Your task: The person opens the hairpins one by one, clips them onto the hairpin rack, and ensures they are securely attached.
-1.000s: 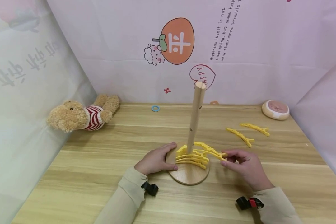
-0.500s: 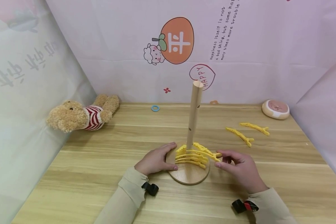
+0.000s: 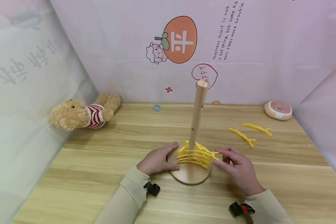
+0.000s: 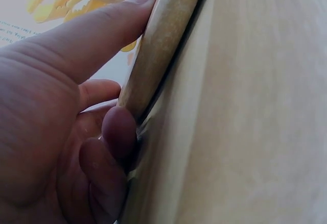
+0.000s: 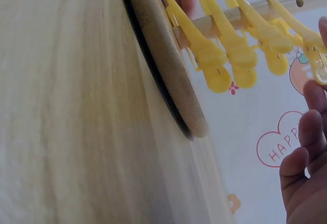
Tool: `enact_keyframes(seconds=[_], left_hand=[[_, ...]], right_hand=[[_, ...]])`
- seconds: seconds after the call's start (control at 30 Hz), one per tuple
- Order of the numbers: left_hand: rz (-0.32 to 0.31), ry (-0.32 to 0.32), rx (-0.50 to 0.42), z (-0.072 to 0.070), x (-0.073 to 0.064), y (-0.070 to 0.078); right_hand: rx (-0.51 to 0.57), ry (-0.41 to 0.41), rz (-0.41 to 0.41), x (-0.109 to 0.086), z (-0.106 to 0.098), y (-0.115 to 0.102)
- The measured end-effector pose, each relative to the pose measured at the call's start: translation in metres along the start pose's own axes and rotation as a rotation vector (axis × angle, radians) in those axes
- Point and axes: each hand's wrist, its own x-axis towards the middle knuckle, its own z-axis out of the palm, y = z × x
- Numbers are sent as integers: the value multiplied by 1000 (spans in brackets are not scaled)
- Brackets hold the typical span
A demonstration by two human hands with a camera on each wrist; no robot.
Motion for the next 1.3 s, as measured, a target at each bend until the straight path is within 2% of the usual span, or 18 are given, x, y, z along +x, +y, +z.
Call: enact_keyframes(seconds=[0.2, 0.4, 0.63, 1.3], left_hand=[[2, 1, 5, -1, -1, 3], [-1, 5, -3, -1, -1, 3], [7, 6, 14, 0, -1, 2], [7, 3, 14, 2, -1, 4]], right_hand=[[-8, 29, -30, 0, 3, -1], [-34, 33, -22, 0, 6, -1], [-60, 34, -69, 0, 15, -3], [-58, 105, -78, -3, 30, -6]])
